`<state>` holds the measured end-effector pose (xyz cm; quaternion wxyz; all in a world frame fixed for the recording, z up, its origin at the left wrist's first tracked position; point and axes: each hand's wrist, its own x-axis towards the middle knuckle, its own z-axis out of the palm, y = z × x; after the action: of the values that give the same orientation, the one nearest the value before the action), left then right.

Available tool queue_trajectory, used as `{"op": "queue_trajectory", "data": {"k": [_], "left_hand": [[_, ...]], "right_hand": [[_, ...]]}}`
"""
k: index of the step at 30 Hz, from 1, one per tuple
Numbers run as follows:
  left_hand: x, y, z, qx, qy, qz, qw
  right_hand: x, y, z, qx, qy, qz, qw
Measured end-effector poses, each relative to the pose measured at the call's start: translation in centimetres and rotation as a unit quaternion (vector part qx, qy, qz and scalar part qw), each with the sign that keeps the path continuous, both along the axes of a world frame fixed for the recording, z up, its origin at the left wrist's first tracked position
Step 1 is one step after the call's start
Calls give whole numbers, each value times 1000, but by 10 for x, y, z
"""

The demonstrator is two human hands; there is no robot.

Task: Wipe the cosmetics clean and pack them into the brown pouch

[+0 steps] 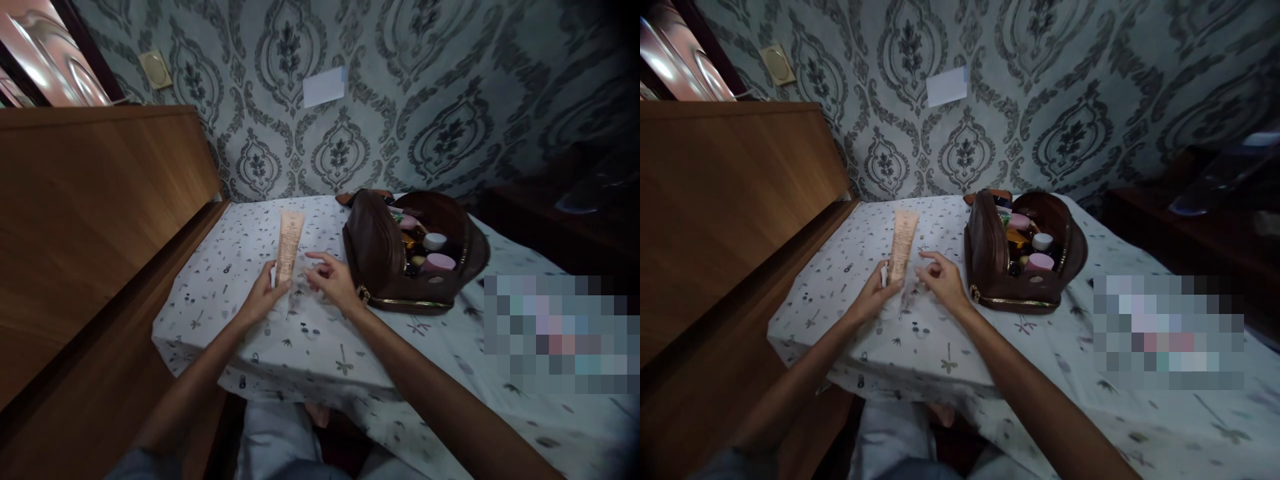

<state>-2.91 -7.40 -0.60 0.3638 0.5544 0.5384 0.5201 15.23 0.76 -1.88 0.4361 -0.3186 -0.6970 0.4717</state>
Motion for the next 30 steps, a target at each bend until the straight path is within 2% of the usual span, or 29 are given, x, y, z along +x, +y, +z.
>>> {"op": "queue_trajectory", "data": {"k": [1,3,5,8,11,14,21,24,27,30], "left_hand": [[-7,-2,2,-1,62,19,998],[-19,-8,8,-14,165,39,985],[-30,-13,13,-29,227,36,973],[-43,-20,18,-15,255,12,967],[-52,-25,20,8,226,-4,974],[-56,-30,20,12,183,-12,983],[-56,-36,23,43,183,-41,981],[-55,-35,24,26,156,-43,986],[-52,-34,25,10,152,-26,988],[-48,-32,23,22,193,25,981]], "right_hand": [[1,0,0,72,-9,-52,996],[3,0,-2,218,-53,-118,967],[4,1,-5,324,-116,-127,930],[3,2,-13,397,-210,-101,888],[0,2,-20,418,-269,-55,866],[-2,0,-19,399,-300,-20,867],[2,-5,-5,362,-345,-14,866],[2,-5,-5,357,-352,-14,865],[0,-5,-7,358,-354,-24,864],[-1,-7,-8,377,-353,-43,855]]}}
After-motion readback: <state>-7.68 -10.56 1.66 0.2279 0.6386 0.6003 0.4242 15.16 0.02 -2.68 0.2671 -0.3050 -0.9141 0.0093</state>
